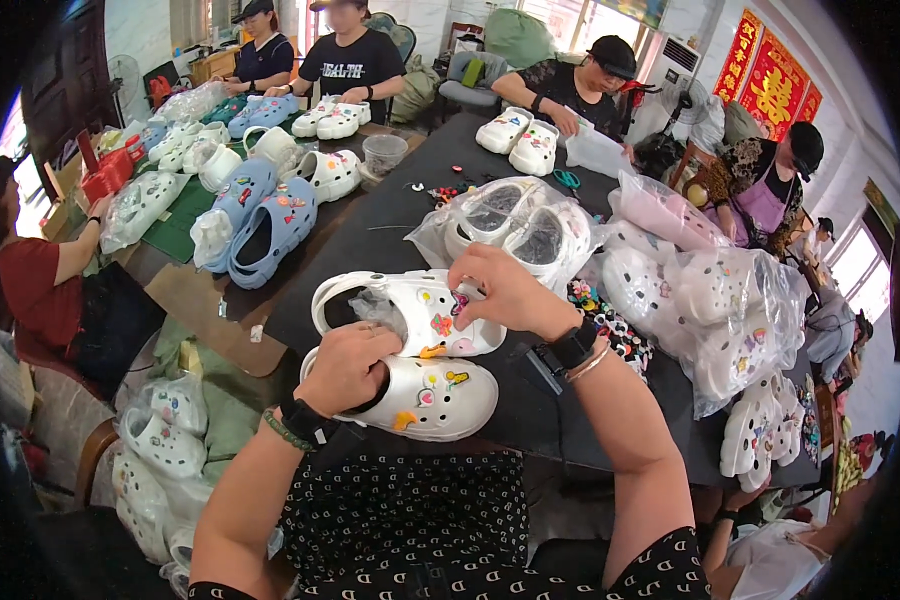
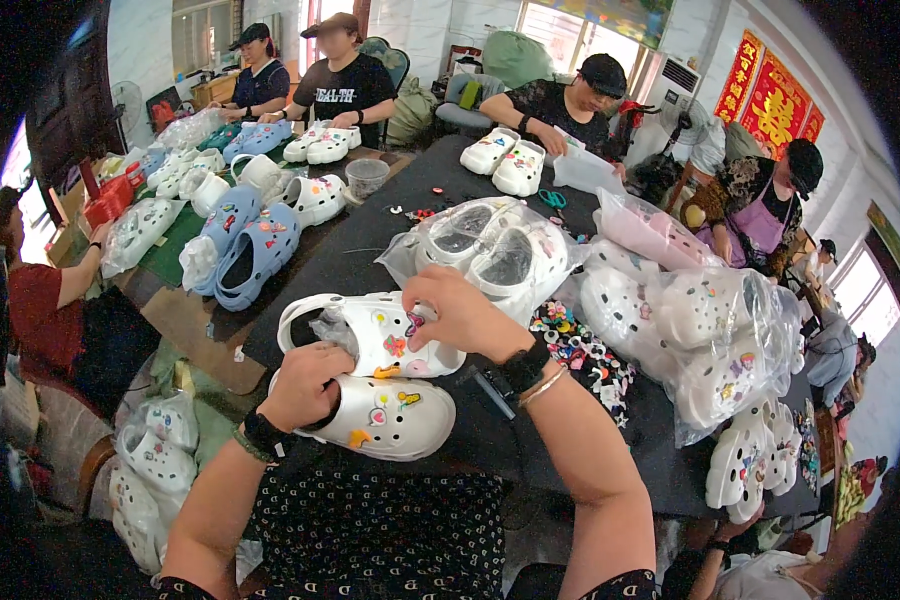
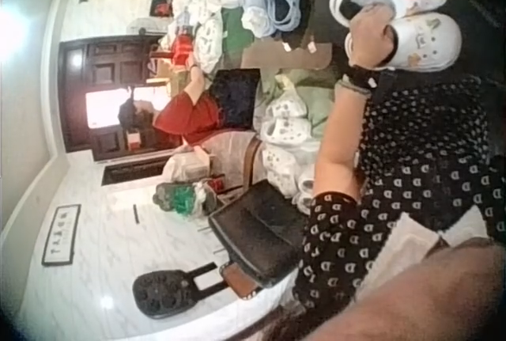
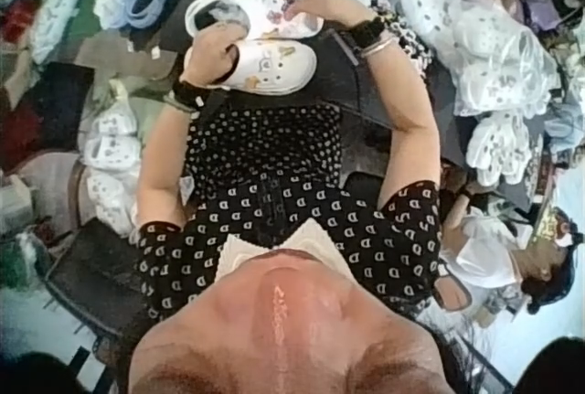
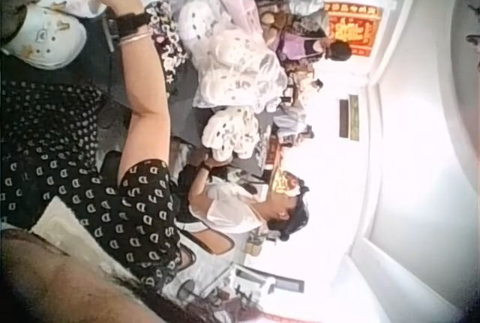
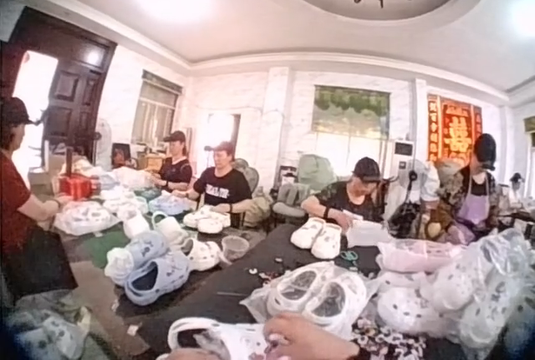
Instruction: Decorating clogs with charms and placing them into plastic bags for packaging.
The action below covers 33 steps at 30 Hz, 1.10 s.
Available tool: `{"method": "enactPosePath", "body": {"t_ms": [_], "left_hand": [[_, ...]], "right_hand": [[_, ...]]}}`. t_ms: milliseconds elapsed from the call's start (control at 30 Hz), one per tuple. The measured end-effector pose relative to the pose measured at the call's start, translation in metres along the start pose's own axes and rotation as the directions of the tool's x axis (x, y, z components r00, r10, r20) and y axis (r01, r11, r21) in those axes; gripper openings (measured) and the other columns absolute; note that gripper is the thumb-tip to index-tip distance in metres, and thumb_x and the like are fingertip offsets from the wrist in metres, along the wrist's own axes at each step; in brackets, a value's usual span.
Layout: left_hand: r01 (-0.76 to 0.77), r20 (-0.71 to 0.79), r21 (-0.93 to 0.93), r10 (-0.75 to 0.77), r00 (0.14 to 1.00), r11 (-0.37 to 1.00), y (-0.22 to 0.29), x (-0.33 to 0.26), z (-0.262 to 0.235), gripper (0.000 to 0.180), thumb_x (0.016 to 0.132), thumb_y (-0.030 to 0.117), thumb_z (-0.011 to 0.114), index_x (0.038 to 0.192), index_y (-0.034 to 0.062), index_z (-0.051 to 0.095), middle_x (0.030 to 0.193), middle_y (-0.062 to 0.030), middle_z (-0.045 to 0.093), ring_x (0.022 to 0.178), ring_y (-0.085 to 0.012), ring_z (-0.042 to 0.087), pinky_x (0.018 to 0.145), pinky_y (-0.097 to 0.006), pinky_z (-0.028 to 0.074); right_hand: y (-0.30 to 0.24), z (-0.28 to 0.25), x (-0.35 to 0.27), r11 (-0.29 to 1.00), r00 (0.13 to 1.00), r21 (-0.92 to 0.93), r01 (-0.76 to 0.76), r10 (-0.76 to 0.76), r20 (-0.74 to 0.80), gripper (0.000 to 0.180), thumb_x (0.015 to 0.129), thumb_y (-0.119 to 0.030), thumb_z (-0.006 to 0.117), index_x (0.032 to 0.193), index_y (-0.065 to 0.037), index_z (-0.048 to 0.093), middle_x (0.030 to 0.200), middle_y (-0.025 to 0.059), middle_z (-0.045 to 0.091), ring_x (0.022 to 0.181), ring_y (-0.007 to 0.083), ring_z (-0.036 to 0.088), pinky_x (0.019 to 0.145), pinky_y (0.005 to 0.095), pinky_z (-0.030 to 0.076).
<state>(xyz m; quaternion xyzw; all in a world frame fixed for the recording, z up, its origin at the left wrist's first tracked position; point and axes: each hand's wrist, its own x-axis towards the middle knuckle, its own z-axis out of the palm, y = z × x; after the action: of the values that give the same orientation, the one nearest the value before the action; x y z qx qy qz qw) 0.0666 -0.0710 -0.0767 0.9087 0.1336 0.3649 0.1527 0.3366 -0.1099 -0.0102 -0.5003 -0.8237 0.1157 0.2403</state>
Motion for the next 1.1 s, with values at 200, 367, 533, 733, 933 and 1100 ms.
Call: {"method": "enactPosePath", "body": {"t_ms": [200, 367, 533, 733, 933, 1100], "left_hand": [[-0.039, -0.057, -0.017, 0.038, 0.998, 0.999, -0.002, 0.000, -0.001, 0.024, 0.063, -0.006, 0.059, 0.086, 0.0030, 0.062, 0.080, -0.0156, 0.065, 0.078, -0.0380, 0.063, 0.071, -0.044, 0.051], [0.019, 0.004, 0.014, -0.019, 1.000, 1.000, 0.000, 0.000, -0.002, 0.025, 0.065, -0.004, 0.061, 0.088, 0.0045, 0.063, 0.082, -0.0156, 0.066, 0.085, -0.0355, 0.066, 0.076, -0.043, 0.053], [0.023, -0.003, 0.024, -0.023, 1.000, 0.999, -0.002, -0.002, -0.001, 0.025, 0.065, -0.004, 0.061, 0.088, 0.0044, 0.063, 0.083, -0.0165, 0.067, 0.086, -0.0365, 0.066, 0.076, -0.044, 0.053], [0.048, -0.002, 0.027, -0.048, 0.999, 0.998, -0.002, -0.001, -0.002, 0.024, 0.065, -0.004, 0.061, 0.087, 0.0043, 0.062, 0.084, -0.0164, 0.068, 0.086, -0.0367, 0.066, 0.076, -0.044, 0.053], [0.043, 0.018, 0.017, -0.043, 0.999, 0.999, 0.001, 0.000, 0.000, 0.024, 0.065, -0.004, 0.060, 0.088, 0.0044, 0.062, 0.085, -0.0157, 0.068, 0.086, -0.0358, 0.066, 0.075, -0.044, 0.053], [0.056, -0.019, -0.028, -0.056, 0.998, 0.998, 0.000, -0.004, 0.001, 0.024, 0.066, -0.004, 0.060, 0.089, 0.0043, 0.063, 0.086, -0.0152, 0.068, 0.085, -0.0355, 0.066, 0.074, -0.043, 0.053]], "right_hand": [[0.004, 0.008, -0.006, 0.991, 0.985, -0.076, 0.106, -0.116, -0.130, 0.025, 0.074, -0.015, 0.080, 0.094, -0.006, 0.067, 0.093, 0.0094, 0.062, 0.092, 0.0315, 0.059, 0.079, 0.0424, 0.048], [0.009, 0.023, -0.017, 0.992, 0.953, -0.058, 0.110, -0.122, -0.277, 0.018, 0.080, -0.009, 0.076, 0.097, -0.008, 0.073, 0.098, 0.0065, 0.070, 0.092, 0.0266, 0.064, 0.080, 0.0380, 0.050], [0.007, 0.032, -0.017, 0.998, 0.929, -0.001, 0.062, -0.058, -0.367, 0.014, 0.081, -0.007, 0.075, 0.094, -0.005, 0.075, 0.098, 0.0076, 0.074, 0.091, 0.0250, 0.068, 0.082, 0.0345, 0.053], [0.006, 0.049, -0.017, 0.991, 0.883, 0.131, -0.041, 0.097, -0.459, 0.011, 0.084, -0.004, 0.072, 0.094, -0.003, 0.075, 0.097, 0.0114, 0.074, 0.088, 0.0225, 0.069, 0.081, 0.0322, 0.054], [0.030, 0.038, -0.017, 0.713, 0.725, 0.686, -0.143, 0.548, -0.418, 0.011, 0.099, -0.007, 0.059, 0.091, 0.000, 0.062, 0.090, 0.0065, 0.071, 0.077, 0.0143, 0.069, 0.072, 0.0271, 0.055], [0.010, 0.008, -0.025, 0.615, 0.737, 0.773, -0.155, 0.594, -0.324, 0.011, 0.098, -0.006, 0.058, 0.095, 0.002, 0.065, 0.083, 0.0067, 0.070, 0.072, 0.0129, 0.069, 0.066, 0.0235, 0.053]]}}
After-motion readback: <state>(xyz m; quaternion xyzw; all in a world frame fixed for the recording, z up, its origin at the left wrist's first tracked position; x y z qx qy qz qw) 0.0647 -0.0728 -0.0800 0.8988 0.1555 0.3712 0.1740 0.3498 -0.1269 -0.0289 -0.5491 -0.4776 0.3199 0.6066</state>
